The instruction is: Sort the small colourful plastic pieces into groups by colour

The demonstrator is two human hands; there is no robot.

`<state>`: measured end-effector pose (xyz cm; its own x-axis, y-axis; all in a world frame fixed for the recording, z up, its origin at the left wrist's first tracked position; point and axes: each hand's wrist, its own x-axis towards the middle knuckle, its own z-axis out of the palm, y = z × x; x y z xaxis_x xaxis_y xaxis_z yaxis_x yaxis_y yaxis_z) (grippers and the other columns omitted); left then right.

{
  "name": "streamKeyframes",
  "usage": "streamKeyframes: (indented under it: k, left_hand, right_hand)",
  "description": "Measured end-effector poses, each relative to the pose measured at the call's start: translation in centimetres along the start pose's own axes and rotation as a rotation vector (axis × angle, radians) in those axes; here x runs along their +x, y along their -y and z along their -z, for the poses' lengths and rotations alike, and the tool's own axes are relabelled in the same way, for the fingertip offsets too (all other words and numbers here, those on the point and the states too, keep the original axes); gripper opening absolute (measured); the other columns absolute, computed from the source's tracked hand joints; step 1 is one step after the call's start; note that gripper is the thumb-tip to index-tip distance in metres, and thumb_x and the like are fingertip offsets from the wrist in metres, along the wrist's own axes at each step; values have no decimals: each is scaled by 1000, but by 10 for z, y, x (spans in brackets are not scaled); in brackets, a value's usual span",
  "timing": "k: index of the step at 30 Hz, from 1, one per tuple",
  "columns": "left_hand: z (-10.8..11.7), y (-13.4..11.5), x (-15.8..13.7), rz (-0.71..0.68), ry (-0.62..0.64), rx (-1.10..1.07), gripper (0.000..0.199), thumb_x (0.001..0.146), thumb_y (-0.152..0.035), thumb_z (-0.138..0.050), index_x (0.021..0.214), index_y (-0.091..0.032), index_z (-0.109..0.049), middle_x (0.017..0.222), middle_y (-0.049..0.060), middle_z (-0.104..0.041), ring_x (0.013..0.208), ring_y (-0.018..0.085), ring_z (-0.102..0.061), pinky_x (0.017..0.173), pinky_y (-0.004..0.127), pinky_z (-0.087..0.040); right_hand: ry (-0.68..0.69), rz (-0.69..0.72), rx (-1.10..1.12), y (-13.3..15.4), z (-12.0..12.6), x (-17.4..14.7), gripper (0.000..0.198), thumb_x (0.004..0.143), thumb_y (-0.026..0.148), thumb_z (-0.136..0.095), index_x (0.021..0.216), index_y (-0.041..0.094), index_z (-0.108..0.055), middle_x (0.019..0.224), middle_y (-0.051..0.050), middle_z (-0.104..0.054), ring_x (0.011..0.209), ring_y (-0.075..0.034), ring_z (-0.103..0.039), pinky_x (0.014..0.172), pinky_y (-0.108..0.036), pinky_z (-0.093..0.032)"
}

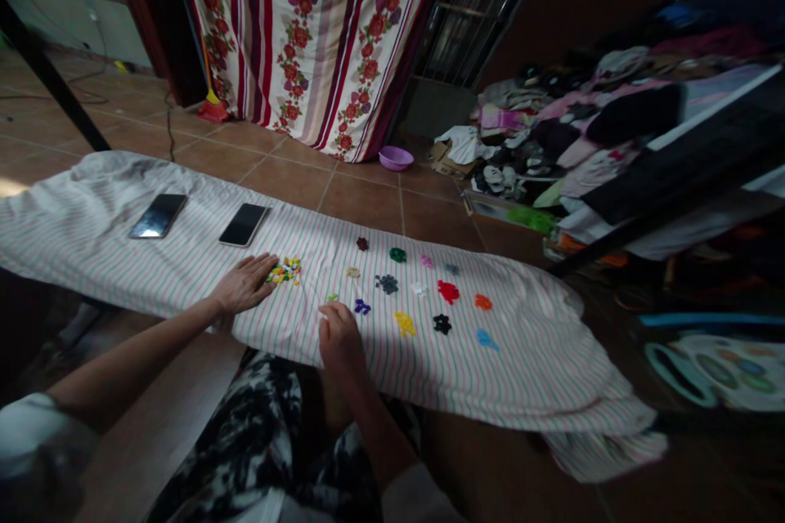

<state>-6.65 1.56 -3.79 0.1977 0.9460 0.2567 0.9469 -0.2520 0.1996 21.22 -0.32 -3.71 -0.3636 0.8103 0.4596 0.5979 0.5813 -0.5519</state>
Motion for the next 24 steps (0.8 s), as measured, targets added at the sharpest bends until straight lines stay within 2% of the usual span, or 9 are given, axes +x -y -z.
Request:
streamKeyframes:
  k: [7, 12, 20, 24]
  left_hand:
    - [5, -4, 0, 11, -3, -20, 56, 88, -42, -39, 137, -15, -43, 143, 12, -47, 136, 24, -38, 113, 44, -26]
    - [4, -3, 1, 17, -9, -8, 55, 89, -41, -37, 135, -13, -44, 141, 13, -48, 135, 25, -39, 113, 44, -27]
    - [1, 0, -1, -55, -64, -8, 49, 91, -42, -34, 130, -15, -47, 136, 14, -53, 132, 26, -42, 110, 46, -31]
    - [-1, 2, -1, -81, -75, 9, 50, 91, -43, -33, 130, -14, -47, 135, 15, -54, 131, 27, -43, 108, 47, -33]
  right_hand:
    - [166, 71, -36, 21, -25, 64, 34, 89, 11, -39, 113, 17, -63, 108, -8, -63, 102, -17, -58, 93, -31, -47]
    - [247, 14, -134, 26, -40, 98, 34, 88, 8, -41, 110, 18, -65, 104, -7, -65, 101, -18, -56, 94, -30, -43]
    - [449, -176, -227, 37, -41, 115, 36, 92, 14, -38, 121, 21, -58, 111, -9, -61, 104, -19, -55, 91, -29, -42]
    - [476, -216, -296, 44, -37, 119, 30, 93, 14, -37, 113, 19, -59, 109, -10, -61, 102, -20, -56, 86, -31, -45]
